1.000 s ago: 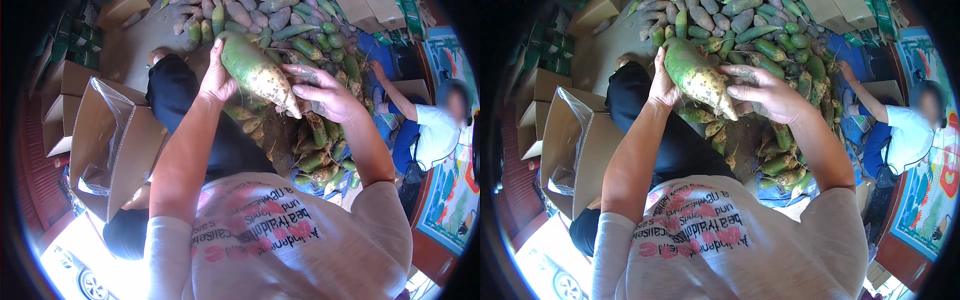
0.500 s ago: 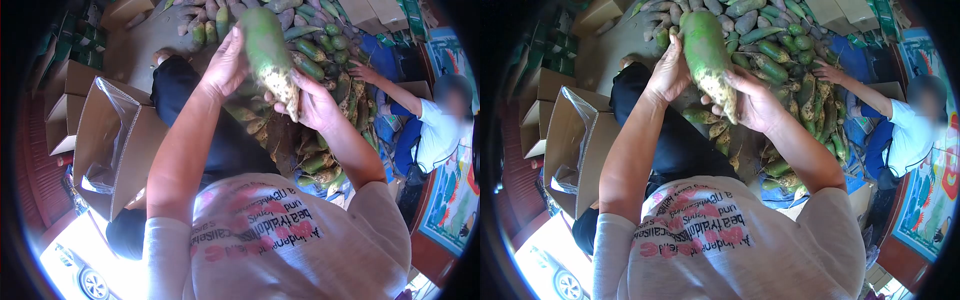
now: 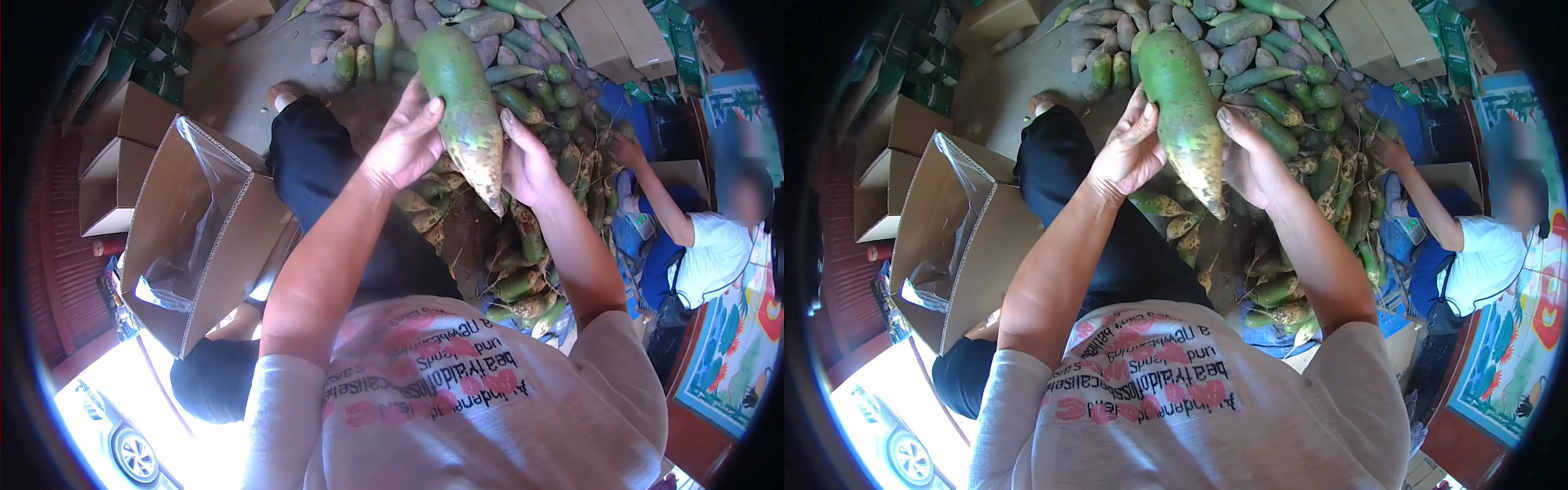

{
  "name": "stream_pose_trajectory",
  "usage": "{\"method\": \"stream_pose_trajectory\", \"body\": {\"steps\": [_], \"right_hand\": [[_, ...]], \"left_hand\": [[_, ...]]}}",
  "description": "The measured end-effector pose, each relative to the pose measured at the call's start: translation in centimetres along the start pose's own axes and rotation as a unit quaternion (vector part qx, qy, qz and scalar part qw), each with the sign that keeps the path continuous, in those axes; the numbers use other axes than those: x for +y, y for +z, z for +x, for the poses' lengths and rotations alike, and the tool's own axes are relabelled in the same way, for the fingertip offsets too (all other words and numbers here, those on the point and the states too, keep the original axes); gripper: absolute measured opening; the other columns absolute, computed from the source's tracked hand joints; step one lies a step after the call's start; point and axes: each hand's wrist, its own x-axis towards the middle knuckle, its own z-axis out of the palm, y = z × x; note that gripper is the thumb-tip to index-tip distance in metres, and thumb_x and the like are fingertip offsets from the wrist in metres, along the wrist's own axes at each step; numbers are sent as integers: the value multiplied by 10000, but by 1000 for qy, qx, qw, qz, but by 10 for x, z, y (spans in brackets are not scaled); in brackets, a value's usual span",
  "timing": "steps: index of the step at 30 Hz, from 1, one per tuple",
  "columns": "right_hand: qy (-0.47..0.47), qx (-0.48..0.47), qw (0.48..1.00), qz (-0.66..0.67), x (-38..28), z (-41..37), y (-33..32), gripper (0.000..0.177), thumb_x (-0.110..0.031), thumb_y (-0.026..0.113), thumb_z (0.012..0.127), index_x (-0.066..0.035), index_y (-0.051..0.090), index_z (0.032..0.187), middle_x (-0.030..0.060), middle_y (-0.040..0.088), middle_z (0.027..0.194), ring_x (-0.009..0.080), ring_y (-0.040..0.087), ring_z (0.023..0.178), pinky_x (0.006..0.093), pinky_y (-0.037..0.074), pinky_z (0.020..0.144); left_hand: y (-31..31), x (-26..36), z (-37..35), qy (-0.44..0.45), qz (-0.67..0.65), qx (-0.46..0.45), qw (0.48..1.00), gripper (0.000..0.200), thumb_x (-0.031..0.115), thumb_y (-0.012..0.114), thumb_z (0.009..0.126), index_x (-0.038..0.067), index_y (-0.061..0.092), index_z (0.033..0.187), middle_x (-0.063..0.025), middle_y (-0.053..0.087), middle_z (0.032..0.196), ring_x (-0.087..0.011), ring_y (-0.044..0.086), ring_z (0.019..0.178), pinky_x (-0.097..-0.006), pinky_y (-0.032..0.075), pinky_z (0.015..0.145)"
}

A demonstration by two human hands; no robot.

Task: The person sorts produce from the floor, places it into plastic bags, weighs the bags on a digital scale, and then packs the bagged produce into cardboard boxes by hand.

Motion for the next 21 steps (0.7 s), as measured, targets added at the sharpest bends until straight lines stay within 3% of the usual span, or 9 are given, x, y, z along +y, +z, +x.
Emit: {"method": "stream_pose_trajectory", "body": {"steps": [1, 4, 6, 7, 12, 13, 16, 19, 21], "right_hand": [[24, 1, 997, 68, 2, 4, 0, 591, -434, 497, 901, -39, 355, 1317, 138, 511, 1204, 257, 536, 1086, 527, 454, 876], [37, -66, 989, 124, -3, 5, 3, 587, -436, 372, 943, -39, 288, 1367, 200, 458, 1283, 381, 478, 1166, 584, 367, 980], [19, -84, 989, 120, -1, 6, -7, 569, -381, 430, 934, -21, 297, 1355, 200, 479, 1259, 390, 496, 1146, 557, 426, 936], [-4, -58, 995, 86, 0, 5, -10, 560, -358, 448, 931, -19, 300, 1352, 200, 487, 1250, 383, 508, 1133, 545, 441, 925], [-72, 69, 995, 9, -2, 1, -12, 504, -242, 510, 900, -5, 347, 1314, 197, 517, 1201, 356, 551, 1076, 486, 496, 856], [-48, 50, 996, 64, -1, 0, -19, 491, -243, 516, 893, -4, 372, 1297, 194, 516, 1206, 360, 545, 1084, 480, 499, 846], [-40, 52, 995, 81, -3, -2, -19, 480, -250, 506, 896, -3, 384, 1289, 195, 513, 1210, 364, 539, 1089, 483, 500, 841], [-37, 56, 995, 73, -3, 1, -18, 477, -254, 498, 897, -11, 385, 1291, 201, 507, 1219, 376, 533, 1091, 490, 502, 833], [-36, 39, 993, 106, -4, 3, -13, 453, -238, 522, 887, -13, 402, 1262, 192, 539, 1151, 360, 561, 1043, 495, 507, 819]], "left_hand": [[1, -2, 2, 4, 15, 0, 1000, 668, 170, 591, 882, 141, 194, 1418, -102, 417, 1338, -244, 442, 1225, -437, 406, 1000], [10, -1, 1, -6, 142, 42, 989, 695, 176, 625, 863, 89, 220, 1422, -120, 431, 1338, -216, 465, 1189, -388, 405, 994], [14, -1, 6, 12, 289, 101, 952, 701, 162, 643, 850, 54, 243, 1416, -143, 464, 1308, -221, 527, 1108, -390, 465, 937], [18, 4, 6, -3, 339, 114, 934, 599, 217, 663, 840, 18, 401, 1339, -147, 448, 1335, -208, 549, 1074, -370, 463, 924], [-45, -11, 8, -96, 447, 302, 837, 521, 286, 657, 840, 7, 507, 1254, -159, 567, 1214, -180, 575, 1053, -333, 434, 933], [-79, -36, 4, 6, 650, 310, 694, 517, 263, 674, 817, 8, 520, 1239, -168, 613, 1134, -218, 587, 1052, -325, 433, 933], [-57, -15, -8, -105, 570, 219, 785, 539, 167, 632, 854, -23, 422, 1313, -194, 477, 1303, -266, 442, 1230, -342, 342, 1017], [-48, -8, -1, -50, 457, 171, 872, 603, 91, 631, 830, -22, 354, 1355, -212, 394, 1371, -287, 382, 1276, -342, 330, 1027], [-32, -4, 0, -28, 570, 182, 800, 620, 63, 629, 823, -26, 336, 1362, -210, 390, 1374, -279, 377, 1277, -336, 330, 1028]]}}
